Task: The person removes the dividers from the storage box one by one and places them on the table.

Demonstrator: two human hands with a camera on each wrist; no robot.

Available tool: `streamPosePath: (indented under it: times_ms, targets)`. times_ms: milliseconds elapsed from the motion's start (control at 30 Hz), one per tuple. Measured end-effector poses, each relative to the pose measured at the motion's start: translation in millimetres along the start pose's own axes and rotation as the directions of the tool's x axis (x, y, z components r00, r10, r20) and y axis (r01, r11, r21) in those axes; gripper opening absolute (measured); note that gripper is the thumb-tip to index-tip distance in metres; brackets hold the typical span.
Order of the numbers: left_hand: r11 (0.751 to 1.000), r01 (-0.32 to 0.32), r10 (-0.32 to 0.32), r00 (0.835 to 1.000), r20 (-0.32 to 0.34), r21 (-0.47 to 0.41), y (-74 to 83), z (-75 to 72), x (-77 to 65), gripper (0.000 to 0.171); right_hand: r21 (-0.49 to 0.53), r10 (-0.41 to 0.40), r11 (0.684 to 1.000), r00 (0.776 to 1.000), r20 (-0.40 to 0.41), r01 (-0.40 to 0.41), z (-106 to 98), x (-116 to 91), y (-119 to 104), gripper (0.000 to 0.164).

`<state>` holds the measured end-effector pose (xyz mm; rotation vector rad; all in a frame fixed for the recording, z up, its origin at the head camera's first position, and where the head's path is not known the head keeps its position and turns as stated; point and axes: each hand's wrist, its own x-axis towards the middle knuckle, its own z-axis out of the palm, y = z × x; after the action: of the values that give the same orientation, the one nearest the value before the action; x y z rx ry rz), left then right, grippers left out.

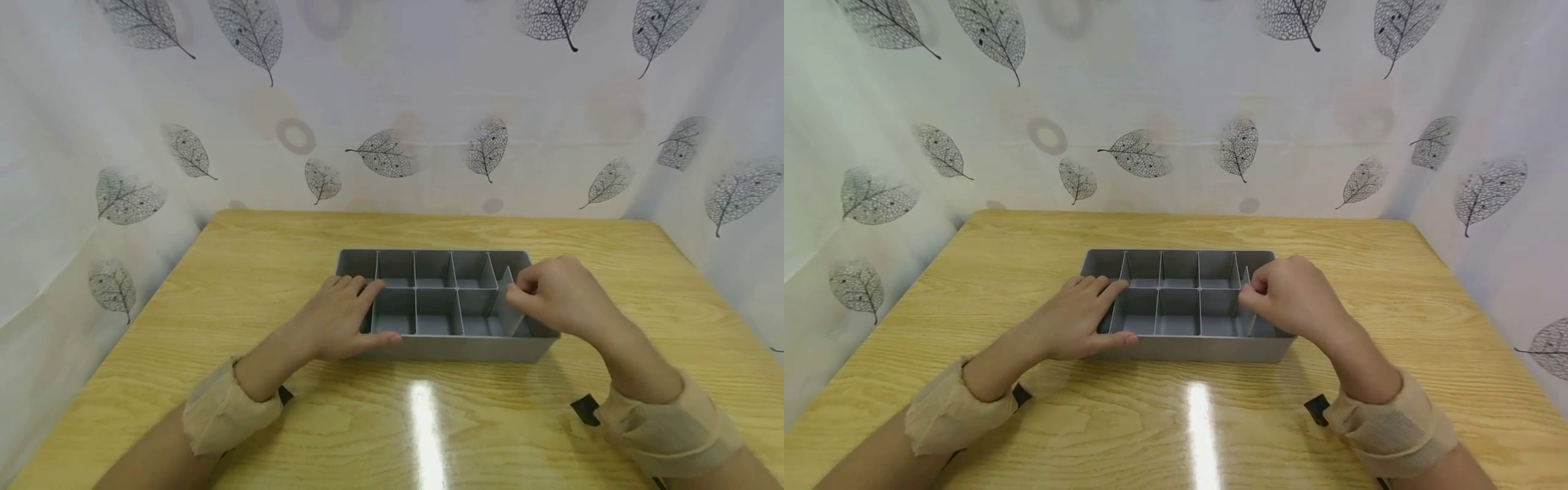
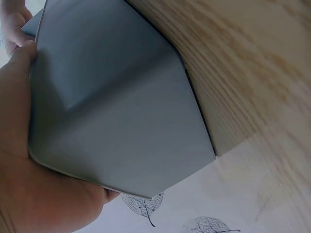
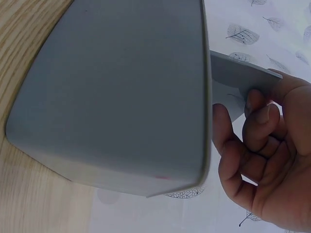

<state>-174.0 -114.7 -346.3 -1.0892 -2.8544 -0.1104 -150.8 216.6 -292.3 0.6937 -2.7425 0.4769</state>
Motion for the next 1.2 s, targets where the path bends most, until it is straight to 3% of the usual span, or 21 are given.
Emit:
streamPosePath:
  times_ms: [200,567,767,1000,1200]
  targets:
    - [1.000,0.008,-0.008,1.000,0.014,0.010,-0.6,-1.7,-0.5,0.098,0.011,-0.026,1.000,0.995,-0.093,0.027,-9,0,-1,0.040]
    - [1.000,0.003,-0.003,1.000,0.011,0.012,-1.6,-2.3,0.6,0.098,0.032,0.050,0.999,0.968,-0.245,-0.044,-32,-4,6,0.030]
    - [1.000,-0.002,0.002,1.000,0.013,0.026,-1.7,-0.4,1.3,0.098,0.153,0.180,0.977,0.956,-0.231,-0.147,-35,-4,26,0.024]
    - [1.000,-0.002,0.002,1.000,0.010,0.024,-0.6,-0.4,2.0,0.098,0.314,0.372,0.896,0.917,-0.143,-0.314,-39,-3,54,0.038]
    - [1.000,0.000,0.000,1.000,0.013,0.024,-0.4,-0.5,0.8,0.098,0.542,0.489,0.739,0.872,-0.024,-0.400,-34,-2,78,0.045]
